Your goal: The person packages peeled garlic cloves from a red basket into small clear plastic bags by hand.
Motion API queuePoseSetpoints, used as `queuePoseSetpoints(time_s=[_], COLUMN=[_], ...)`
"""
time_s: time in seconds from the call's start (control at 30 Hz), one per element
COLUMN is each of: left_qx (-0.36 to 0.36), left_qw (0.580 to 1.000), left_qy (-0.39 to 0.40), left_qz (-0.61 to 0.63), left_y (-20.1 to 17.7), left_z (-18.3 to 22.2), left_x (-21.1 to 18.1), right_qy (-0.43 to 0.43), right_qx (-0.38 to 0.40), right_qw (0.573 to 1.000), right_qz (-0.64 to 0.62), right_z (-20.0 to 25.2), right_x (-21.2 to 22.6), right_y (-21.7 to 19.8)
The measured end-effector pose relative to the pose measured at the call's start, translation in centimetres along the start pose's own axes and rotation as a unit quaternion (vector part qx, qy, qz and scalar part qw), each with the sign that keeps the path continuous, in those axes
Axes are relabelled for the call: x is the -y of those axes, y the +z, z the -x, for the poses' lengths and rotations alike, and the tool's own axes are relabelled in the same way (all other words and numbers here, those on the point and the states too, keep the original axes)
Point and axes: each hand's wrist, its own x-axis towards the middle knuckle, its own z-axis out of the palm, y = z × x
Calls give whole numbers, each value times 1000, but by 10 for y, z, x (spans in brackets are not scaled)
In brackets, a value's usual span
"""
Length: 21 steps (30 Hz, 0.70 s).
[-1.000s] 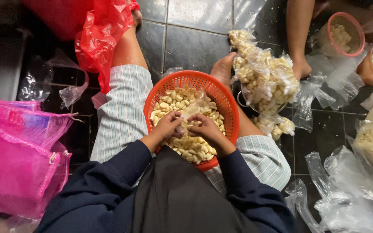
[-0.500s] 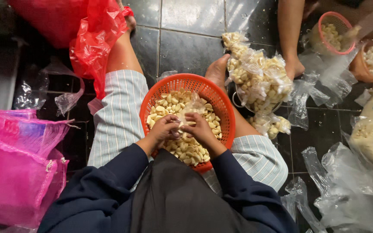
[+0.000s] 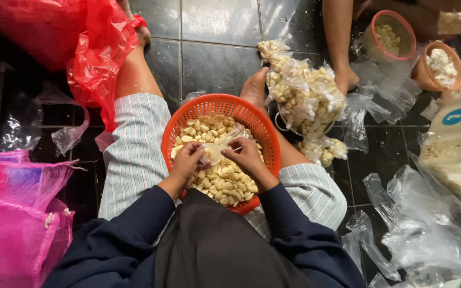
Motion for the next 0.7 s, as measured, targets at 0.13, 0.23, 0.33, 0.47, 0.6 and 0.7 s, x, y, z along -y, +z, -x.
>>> queuePoseSetpoints(time_s=[0.13,0.23,0.33,0.47,0.6,0.7], left_qx=[-13,-17,-16,-13,-9,0], left_qw=[1000,999,999,999,1000,1000], left_qy=[-4,-7,1,-11,-12,-12], left_qz=[19,27,44,28,22,21], left_y=[5,1,-3,-1,1,-2], left_z=[8,2,-2,-1,-5,-9], left_x=[-17,-10,-3,-5,-1,5], right_qy=[7,85,21,-53,-57,-62], right_qx=[113,221,195,122,129,123], right_qw=[908,821,803,880,882,889], right_qz=[404,520,562,456,450,436], right_z=[56,94,110,106,109,104], right_x=[75,103,98,61,58,53], right_y=[-20,-1,6,14,43,47])
